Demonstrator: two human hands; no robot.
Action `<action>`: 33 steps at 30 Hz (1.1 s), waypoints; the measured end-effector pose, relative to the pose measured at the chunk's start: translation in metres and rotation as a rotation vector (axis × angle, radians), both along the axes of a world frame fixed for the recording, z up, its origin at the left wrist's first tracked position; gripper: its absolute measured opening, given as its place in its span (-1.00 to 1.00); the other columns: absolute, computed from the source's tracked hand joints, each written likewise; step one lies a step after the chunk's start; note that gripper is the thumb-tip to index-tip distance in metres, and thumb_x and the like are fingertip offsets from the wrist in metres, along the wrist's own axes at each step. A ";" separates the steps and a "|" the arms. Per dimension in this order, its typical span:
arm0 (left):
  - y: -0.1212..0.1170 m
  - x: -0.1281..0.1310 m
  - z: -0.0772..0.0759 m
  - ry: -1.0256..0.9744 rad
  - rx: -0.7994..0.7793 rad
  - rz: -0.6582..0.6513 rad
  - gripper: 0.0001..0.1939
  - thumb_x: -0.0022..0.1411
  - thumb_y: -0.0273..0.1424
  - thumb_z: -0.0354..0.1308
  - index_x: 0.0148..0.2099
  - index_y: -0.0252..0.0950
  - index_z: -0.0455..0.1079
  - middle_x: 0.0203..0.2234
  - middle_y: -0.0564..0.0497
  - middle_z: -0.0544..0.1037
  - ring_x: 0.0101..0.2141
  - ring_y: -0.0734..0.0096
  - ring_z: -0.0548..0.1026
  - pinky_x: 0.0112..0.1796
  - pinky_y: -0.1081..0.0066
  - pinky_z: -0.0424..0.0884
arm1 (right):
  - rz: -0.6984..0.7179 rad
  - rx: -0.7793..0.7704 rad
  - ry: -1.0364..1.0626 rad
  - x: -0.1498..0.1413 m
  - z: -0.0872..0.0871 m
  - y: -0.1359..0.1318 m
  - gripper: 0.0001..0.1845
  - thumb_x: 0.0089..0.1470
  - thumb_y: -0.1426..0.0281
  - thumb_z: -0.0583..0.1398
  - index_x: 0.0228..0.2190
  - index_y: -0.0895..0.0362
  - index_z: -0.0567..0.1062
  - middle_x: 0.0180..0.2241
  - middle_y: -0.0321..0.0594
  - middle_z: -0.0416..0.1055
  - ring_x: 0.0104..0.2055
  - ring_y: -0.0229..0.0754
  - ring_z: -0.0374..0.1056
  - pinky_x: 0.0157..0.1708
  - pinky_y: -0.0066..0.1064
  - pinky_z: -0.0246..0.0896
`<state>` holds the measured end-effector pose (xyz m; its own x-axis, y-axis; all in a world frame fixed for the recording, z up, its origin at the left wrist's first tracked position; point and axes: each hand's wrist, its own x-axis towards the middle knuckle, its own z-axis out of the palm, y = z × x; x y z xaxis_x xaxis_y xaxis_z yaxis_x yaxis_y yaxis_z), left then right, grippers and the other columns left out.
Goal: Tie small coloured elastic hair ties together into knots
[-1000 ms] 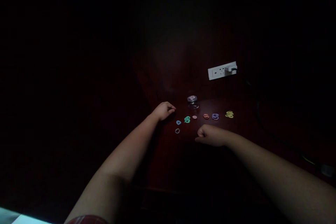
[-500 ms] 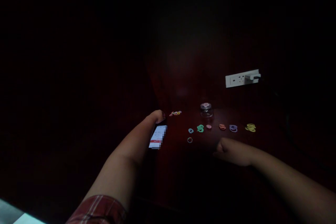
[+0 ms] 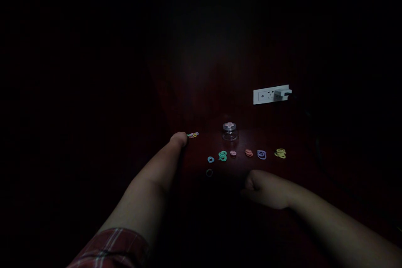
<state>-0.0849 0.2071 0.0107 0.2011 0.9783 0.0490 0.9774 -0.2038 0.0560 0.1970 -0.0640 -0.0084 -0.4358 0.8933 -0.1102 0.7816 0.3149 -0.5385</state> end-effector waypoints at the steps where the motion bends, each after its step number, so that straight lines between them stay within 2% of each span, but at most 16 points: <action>1: -0.003 0.001 0.001 0.007 -0.016 0.034 -0.66 0.28 -0.30 0.08 0.05 -0.35 0.31 -0.05 -0.13 0.41 -0.10 0.28 0.44 -0.11 0.20 0.44 | -0.005 0.003 -0.001 0.000 0.001 0.000 -0.58 0.05 0.21 0.07 -0.72 0.15 0.19 -0.72 -0.41 0.01 -0.65 -0.39 -0.11 -0.67 -0.47 -0.24; 3: -0.011 0.003 0.005 0.001 -0.036 0.087 -0.67 0.28 -0.28 0.08 0.01 -0.38 0.35 -0.08 -0.14 0.44 -0.10 0.28 0.45 -0.09 0.17 0.42 | -0.007 -0.006 -0.001 -0.001 0.003 0.000 -0.58 0.04 0.21 0.07 -0.72 0.15 0.19 -0.72 -0.41 0.01 -0.66 -0.39 -0.10 -0.67 -0.47 -0.24; 5: -0.022 0.003 0.009 -0.028 -0.023 0.105 -0.67 0.24 -0.26 0.12 -0.10 -0.43 0.42 -0.13 -0.22 0.49 -0.10 0.19 0.47 -0.07 0.16 0.38 | 0.008 -0.030 0.005 -0.002 0.004 0.001 -0.57 0.05 0.22 0.06 -0.74 0.15 0.17 -0.73 -0.42 -0.01 -0.67 -0.40 -0.12 -0.67 -0.47 -0.24; 7: -0.035 0.001 0.013 -0.078 0.003 0.100 -0.70 0.17 -0.28 0.17 -0.23 -0.46 0.49 -0.19 -0.32 0.53 -0.11 0.06 0.49 -0.08 0.18 0.37 | 0.023 -0.037 0.018 -0.002 0.005 0.002 -0.56 0.05 0.21 0.06 -0.74 0.15 0.16 -0.74 -0.43 -0.03 -0.67 -0.40 -0.14 -0.66 -0.47 -0.24; 9: -0.049 -0.001 0.018 -0.147 0.035 0.071 -0.77 0.11 -0.31 0.21 -0.32 -0.42 0.51 -0.25 -0.32 0.56 -0.13 0.01 0.51 -0.11 0.23 0.37 | 0.032 -0.018 0.038 -0.002 0.003 0.003 -0.55 0.04 0.19 0.07 -0.74 0.15 0.18 -0.74 -0.43 -0.02 -0.67 -0.40 -0.13 -0.66 -0.47 -0.24; 12: -0.076 0.001 0.026 -0.292 0.083 -0.016 -0.83 0.11 -0.33 0.20 -0.31 -0.34 0.51 -0.31 -0.20 0.59 -0.19 0.16 0.53 -0.15 0.36 0.38 | 0.041 -0.001 0.077 -0.001 0.000 0.008 -0.54 0.03 0.16 0.08 -0.74 0.15 0.18 -0.74 -0.44 -0.02 -0.67 -0.40 -0.13 -0.64 -0.46 -0.24; 15: -0.114 0.019 0.027 -0.484 0.097 -0.130 -0.76 0.22 -0.30 0.10 -0.16 -0.33 0.46 -0.32 -0.12 0.60 -0.29 0.35 0.55 -0.26 0.47 0.41 | 0.029 0.024 0.155 -0.001 -0.005 0.012 -0.51 0.00 0.13 0.11 -0.77 0.15 0.16 -0.77 -0.45 -0.04 -0.67 -0.41 -0.13 -0.63 -0.46 -0.23; 19: -0.180 0.061 0.008 -0.742 0.066 -0.283 -0.70 0.27 -0.26 0.04 -0.05 -0.36 0.34 -0.25 -0.12 0.59 -0.31 0.46 0.56 -0.33 0.54 0.42 | -0.032 -0.006 0.392 -0.003 -0.009 0.014 -0.53 -0.13 0.13 0.22 -0.78 0.15 0.22 -0.79 -0.47 0.03 -0.69 -0.42 -0.09 -0.65 -0.48 -0.22; 21: -0.214 0.082 -0.007 -1.080 -0.064 -0.363 -0.73 0.19 -0.27 0.15 -0.16 -0.38 0.35 -0.32 -0.14 0.60 -0.36 0.43 0.56 -0.42 0.54 0.39 | -0.040 -0.018 0.445 -0.005 -0.009 0.011 -0.57 -0.17 0.13 0.26 -0.73 0.16 0.26 -0.76 -0.43 0.15 -0.68 -0.41 -0.01 -0.64 -0.49 -0.16; 23: -0.241 0.098 -0.022 -1.265 -0.178 -0.342 -0.75 0.11 -0.30 0.23 -0.24 -0.37 0.34 -0.38 -0.13 0.60 -0.41 0.42 0.56 -0.49 0.56 0.35 | -0.043 -0.037 0.516 -0.005 -0.009 0.007 -0.61 -0.20 0.11 0.27 -0.63 0.18 0.35 -0.69 -0.38 0.28 -0.65 -0.38 0.10 -0.62 -0.50 -0.05; 24: -0.251 0.103 -0.028 -1.295 -0.225 -0.311 -0.76 0.09 -0.32 0.24 -0.26 -0.37 0.34 -0.43 -0.11 0.59 -0.43 0.41 0.56 -0.52 0.57 0.32 | -0.048 -0.040 0.560 -0.005 -0.009 0.004 -0.61 -0.22 0.10 0.28 -0.57 0.18 0.37 -0.66 -0.37 0.31 -0.63 -0.37 0.13 -0.60 -0.50 0.00; 27: -0.269 0.110 -0.039 -1.309 -0.258 -0.257 -0.78 0.10 -0.34 0.24 -0.28 -0.38 0.34 -0.55 -0.06 0.56 -0.52 0.45 0.53 -0.56 0.58 0.28 | -0.058 -0.044 0.672 -0.001 -0.009 -0.006 -0.57 -0.27 0.10 0.30 -0.46 0.19 0.39 -0.59 -0.32 0.38 -0.58 -0.35 0.21 -0.54 -0.48 0.09; 33: -0.274 0.112 -0.042 -1.294 -0.268 -0.287 -0.83 0.08 -0.42 0.26 -0.30 -0.39 0.37 -0.55 -0.02 0.55 -0.53 0.51 0.51 -0.49 0.58 0.32 | -0.117 -0.008 0.809 0.001 -0.017 -0.016 -0.62 -0.24 0.15 0.30 -0.48 0.21 0.42 -0.58 -0.25 0.44 -0.56 -0.33 0.25 -0.50 -0.46 0.12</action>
<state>0.0269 -0.0666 -0.0311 0.3537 0.9192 0.1733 0.1189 -0.2280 0.9664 0.1977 -0.0802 -0.0252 -0.2875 0.9383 0.1924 0.1778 0.2497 -0.9519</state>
